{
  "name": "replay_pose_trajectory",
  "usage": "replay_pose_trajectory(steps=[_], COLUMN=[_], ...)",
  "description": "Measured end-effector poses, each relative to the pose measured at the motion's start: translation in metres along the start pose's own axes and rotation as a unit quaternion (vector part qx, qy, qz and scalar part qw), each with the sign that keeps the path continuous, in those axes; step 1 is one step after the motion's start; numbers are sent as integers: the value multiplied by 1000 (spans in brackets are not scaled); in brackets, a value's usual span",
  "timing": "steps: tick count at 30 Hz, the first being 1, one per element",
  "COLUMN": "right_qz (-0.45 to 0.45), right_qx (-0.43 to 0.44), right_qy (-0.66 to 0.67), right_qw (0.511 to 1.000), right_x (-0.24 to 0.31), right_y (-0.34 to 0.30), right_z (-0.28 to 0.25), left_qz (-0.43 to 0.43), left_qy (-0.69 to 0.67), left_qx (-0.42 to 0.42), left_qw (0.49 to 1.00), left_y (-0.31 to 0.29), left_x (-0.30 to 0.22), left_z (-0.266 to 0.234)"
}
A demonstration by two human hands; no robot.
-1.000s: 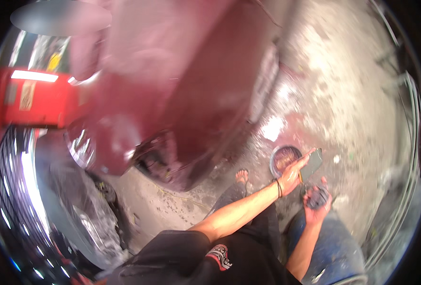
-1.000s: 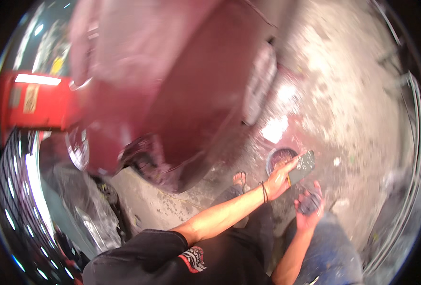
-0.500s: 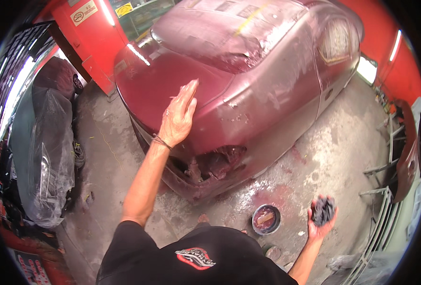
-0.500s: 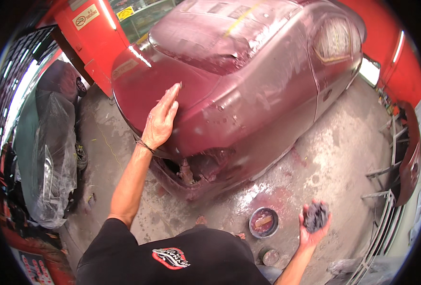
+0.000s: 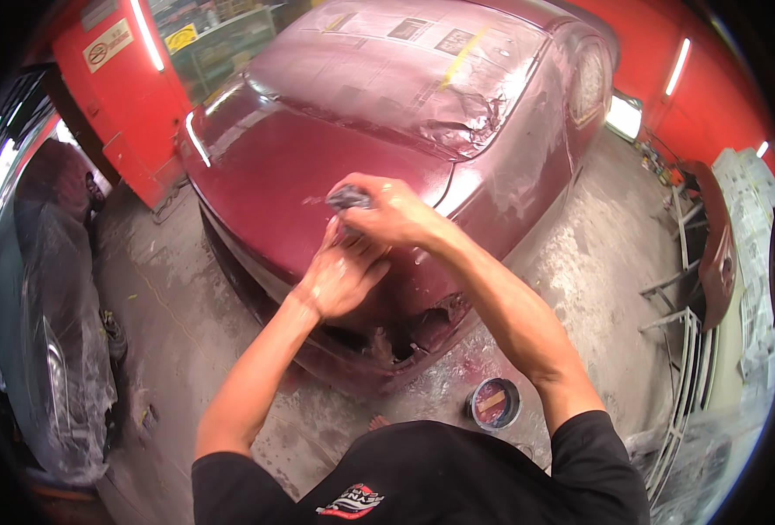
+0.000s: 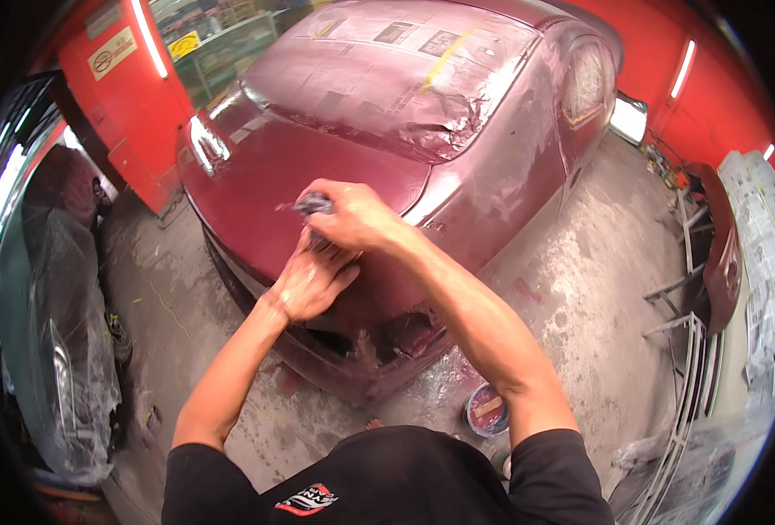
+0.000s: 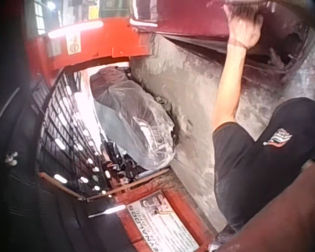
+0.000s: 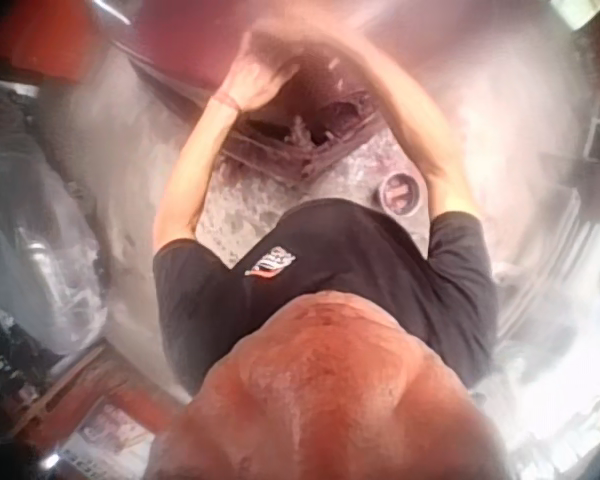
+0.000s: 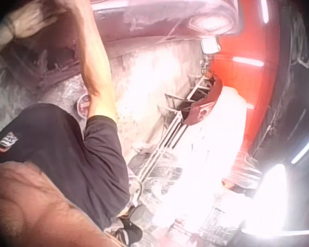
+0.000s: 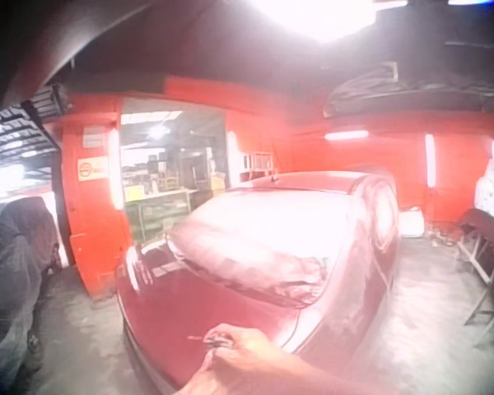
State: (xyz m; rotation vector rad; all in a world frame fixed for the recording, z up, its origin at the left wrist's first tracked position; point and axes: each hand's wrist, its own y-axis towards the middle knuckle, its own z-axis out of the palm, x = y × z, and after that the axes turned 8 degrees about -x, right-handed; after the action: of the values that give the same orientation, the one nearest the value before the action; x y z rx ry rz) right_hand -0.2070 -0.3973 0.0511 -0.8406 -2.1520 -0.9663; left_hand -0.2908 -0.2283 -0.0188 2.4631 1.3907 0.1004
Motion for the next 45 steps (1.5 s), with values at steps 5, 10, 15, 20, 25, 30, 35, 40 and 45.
replay_pose_trajectory(steps=[5, 10, 15, 20, 25, 30, 35, 40, 45], right_qz=[-72, -160, -156, -192, -94, -72, -73, -79, -101], right_qx=[-5, -146, -167, -225, -180, -321, -363, -348, -371], right_qy=[-97, -81, -96, 19, 142, 97, 212, 143, 118], right_qw=[993, 973, 969, 955, 969, 939, 904, 923, 915], right_x=[-5, -27, -94, -114, -120, -149, -150, -145, -149], right_y=[18, 33, -6, -2, 6, 2, 3, 6, 6], right_z=[25, 27, -41, -41, -50, -112, -102, -99, -96], left_qz=[56, 100, 85, 28, 33, 12, -44, -14, -41], left_qy=[-3, 57, -41, -4, 27, -38, -18, -33, -6], left_qx=[10, 45, 24, 83, 34, 11, 113, 54, 4], left_qw=[998, 992, 995, 996, 998, 999, 992, 998, 999], left_y=[3, 71, 14, -24, 98, 104, 15, 102, 162], left_x=[14, 50, 11, 8, 25, -9, -16, -13, -12], left_z=[-11, 36, -23, -47, 9, 4, -27, -6, 19])
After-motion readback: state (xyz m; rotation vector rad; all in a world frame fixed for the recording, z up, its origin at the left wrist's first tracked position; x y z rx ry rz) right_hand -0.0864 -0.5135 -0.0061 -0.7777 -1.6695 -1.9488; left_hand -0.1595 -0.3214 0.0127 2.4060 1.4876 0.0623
